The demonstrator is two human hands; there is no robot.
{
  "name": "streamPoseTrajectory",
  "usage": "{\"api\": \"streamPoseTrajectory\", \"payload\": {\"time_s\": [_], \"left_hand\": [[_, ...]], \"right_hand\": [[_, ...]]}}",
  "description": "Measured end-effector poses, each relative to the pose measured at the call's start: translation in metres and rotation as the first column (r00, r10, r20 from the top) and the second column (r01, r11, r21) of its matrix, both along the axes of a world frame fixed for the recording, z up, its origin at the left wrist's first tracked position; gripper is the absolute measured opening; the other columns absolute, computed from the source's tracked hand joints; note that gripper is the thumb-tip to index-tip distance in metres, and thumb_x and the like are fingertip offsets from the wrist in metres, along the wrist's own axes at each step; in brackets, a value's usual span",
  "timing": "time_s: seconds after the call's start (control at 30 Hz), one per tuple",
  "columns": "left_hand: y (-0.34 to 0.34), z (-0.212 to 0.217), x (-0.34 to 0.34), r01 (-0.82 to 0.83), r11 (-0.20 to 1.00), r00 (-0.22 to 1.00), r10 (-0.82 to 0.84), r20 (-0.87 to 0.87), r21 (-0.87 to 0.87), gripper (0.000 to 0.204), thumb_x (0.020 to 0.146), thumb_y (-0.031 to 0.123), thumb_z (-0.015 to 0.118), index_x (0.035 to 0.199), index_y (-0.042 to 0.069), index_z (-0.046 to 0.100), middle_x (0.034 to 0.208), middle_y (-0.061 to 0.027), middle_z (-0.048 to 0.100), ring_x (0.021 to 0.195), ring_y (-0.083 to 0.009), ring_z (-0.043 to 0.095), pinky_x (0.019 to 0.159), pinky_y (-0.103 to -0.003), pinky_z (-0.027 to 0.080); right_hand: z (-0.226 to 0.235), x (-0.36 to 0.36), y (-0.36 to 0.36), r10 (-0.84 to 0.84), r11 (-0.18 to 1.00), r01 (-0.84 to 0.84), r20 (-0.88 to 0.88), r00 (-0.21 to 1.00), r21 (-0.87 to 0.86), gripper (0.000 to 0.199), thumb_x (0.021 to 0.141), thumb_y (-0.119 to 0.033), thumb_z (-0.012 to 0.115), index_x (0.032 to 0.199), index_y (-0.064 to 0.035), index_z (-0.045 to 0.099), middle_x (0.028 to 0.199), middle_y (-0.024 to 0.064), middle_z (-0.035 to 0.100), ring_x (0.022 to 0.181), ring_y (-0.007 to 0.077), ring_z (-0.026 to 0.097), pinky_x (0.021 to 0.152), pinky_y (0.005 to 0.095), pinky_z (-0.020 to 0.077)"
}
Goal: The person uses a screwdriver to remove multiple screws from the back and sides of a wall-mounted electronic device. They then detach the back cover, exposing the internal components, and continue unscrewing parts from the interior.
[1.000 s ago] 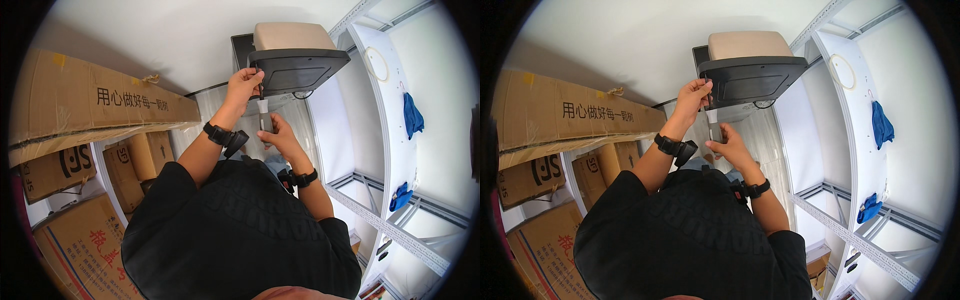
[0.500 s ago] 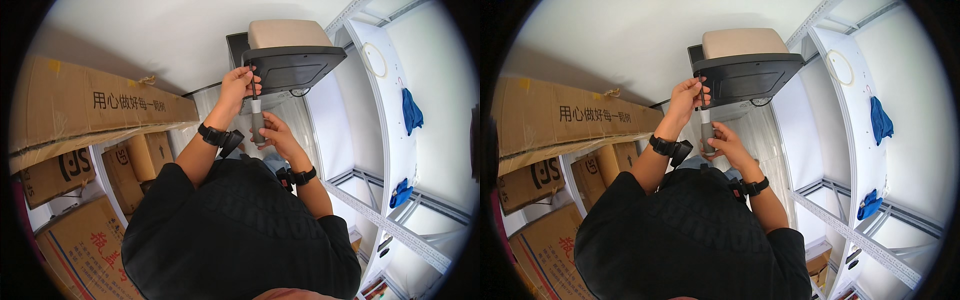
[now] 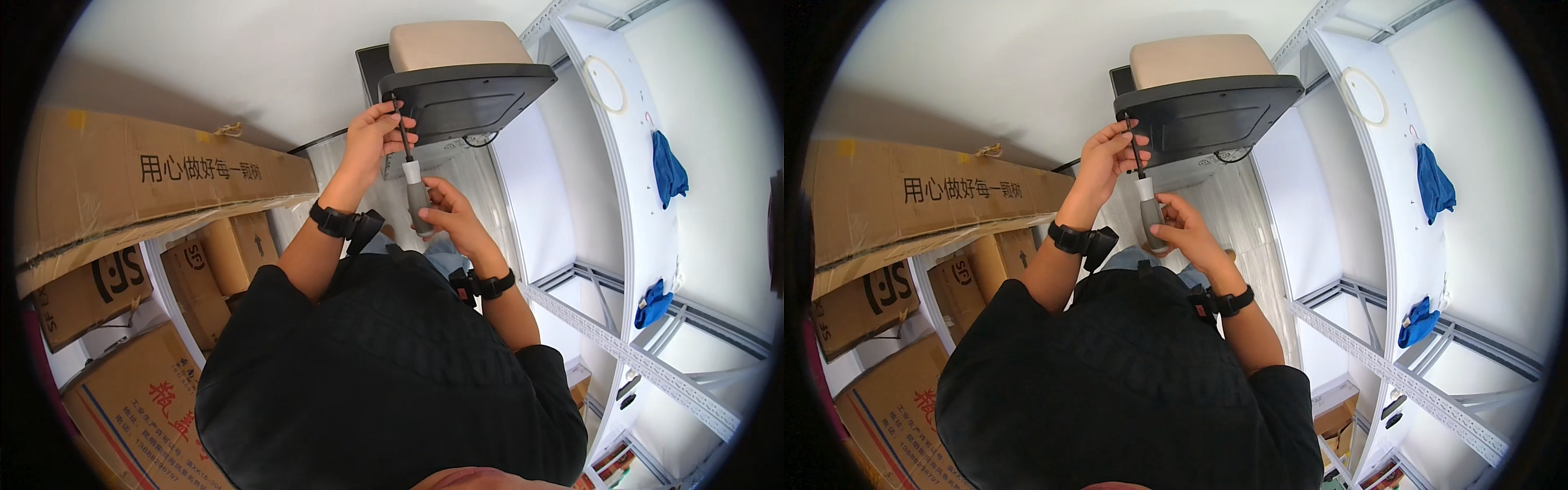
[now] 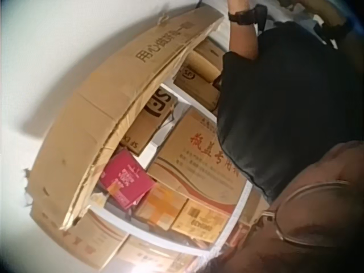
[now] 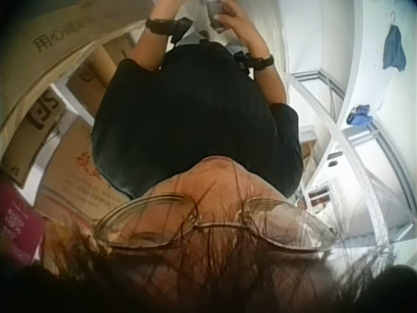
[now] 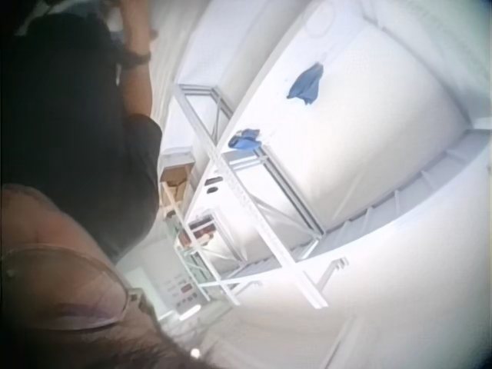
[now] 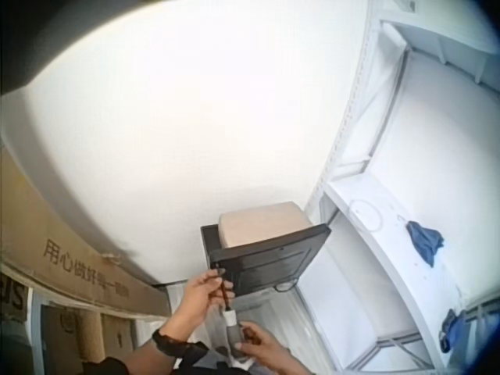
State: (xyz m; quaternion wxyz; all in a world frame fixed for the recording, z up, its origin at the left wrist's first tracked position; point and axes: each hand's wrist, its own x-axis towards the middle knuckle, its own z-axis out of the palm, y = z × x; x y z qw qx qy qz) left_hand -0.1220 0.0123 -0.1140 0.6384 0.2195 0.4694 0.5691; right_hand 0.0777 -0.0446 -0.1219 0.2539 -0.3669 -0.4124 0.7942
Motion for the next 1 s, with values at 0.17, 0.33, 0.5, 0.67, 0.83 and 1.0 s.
{"api": "streamPoseTrajectory", "payload": {"time_s": [0.17, 0.33, 0.5, 0.67, 0.83, 1.0], "left_hand": [[-0.008, 0.001, 0.01, -0.03, 1.0, 0.999, 0.03, 0.015, 0.007, 0.027, 0.095, 0.013, 0.044, 0.118, 0.002, 0.05, 0.101, -0.0154, 0.065, 0.076, -0.0222, 0.068, 0.064, -0.029, 0.056], [-0.011, -0.001, 0.047, 0.06, 0.998, 0.998, -0.06, 0.023, 0.01, 0.03, 0.099, 0.024, 0.038, 0.118, 0.003, 0.049, 0.101, -0.0157, 0.065, 0.077, -0.0223, 0.068, 0.063, -0.028, 0.056], [0.006, -0.018, 0.113, 0.186, 0.982, 0.979, -0.183, -0.087, 0.027, 0.025, 0.1, 0.026, 0.039, 0.113, 0.008, 0.05, 0.099, -0.0148, 0.066, 0.076, -0.0202, 0.068, 0.062, -0.027, 0.055], [0.033, -0.028, 0.214, 0.363, 0.932, 0.932, -0.363, 0.005, -0.019, 0.015, 0.099, 0.022, 0.045, 0.107, 0.011, 0.052, 0.099, -0.0115, 0.067, 0.076, -0.018, 0.068, 0.062, -0.028, 0.054], [0.064, -0.016, 0.328, 0.584, 0.809, 0.807, -0.587, -0.059, -0.058, 0.009, 0.096, 0.018, 0.051, 0.099, 0.011, 0.055, 0.096, -0.0065, 0.066, 0.079, -0.0148, 0.065, 0.064, -0.026, 0.051], [0.097, -0.003, 0.42, 0.724, 0.69, 0.689, -0.722, -0.067, 0.002, 0.008, 0.093, 0.016, 0.055, 0.097, 0.009, 0.056, 0.093, -0.0041, 0.064, 0.081, -0.0124, 0.06, 0.07, -0.026, 0.047]], "right_hand": [[-0.001, 0.025, 0.001, 0.064, 0.998, -0.063, 0.034, 0.997, -0.024, 0.05, 0.084, -0.003, 0.056, 0.131, -0.0033, 0.041, 0.11, 0.0112, 0.058, 0.086, 0.0197, 0.063, 0.067, 0.0281, 0.0517], [-0.016, 0.075, -0.006, -0.046, 0.994, 0.043, -0.027, 0.999, -0.097, 0.049, 0.081, -0.003, 0.051, 0.129, -0.0004, 0.044, 0.105, 0.0111, 0.059, 0.083, 0.0194, 0.062, 0.064, 0.028, 0.0487], [-0.027, 0.147, -0.01, -0.202, 0.964, 0.181, -0.09, 0.975, -0.194, 0.048, 0.081, -0.012, 0.047, 0.128, -0.0018, 0.047, 0.09, 0.0102, 0.063, 0.068, 0.015, 0.061, 0.052, 0.0246, 0.0429], [-0.011, 0.239, -0.02, -0.364, 0.922, 0.348, -0.072, 0.929, -0.173, 0.051, 0.08, -0.025, 0.047, 0.123, 0.0023, 0.047, 0.083, 0.0107, 0.061, 0.059, 0.0123, 0.053, 0.051, 0.0242, 0.0423], [-0.023, 0.337, -0.045, -0.61, 0.79, 0.584, -0.147, 0.778, -0.189, 0.051, 0.078, -0.024, 0.049, 0.12, 0.0033, 0.049, 0.076, 0.0105, 0.06, 0.05, 0.0117, 0.05, 0.046, 0.0225, 0.0401], [-0.03, 0.413, -0.057, -0.698, 0.716, 0.661, -0.229, 0.678, -0.223, 0.05, 0.076, -0.027, 0.055, 0.118, 0.0013, 0.049, 0.074, 0.0133, 0.057, 0.049, 0.0148, 0.048, 0.044, 0.024, 0.0393]]}}
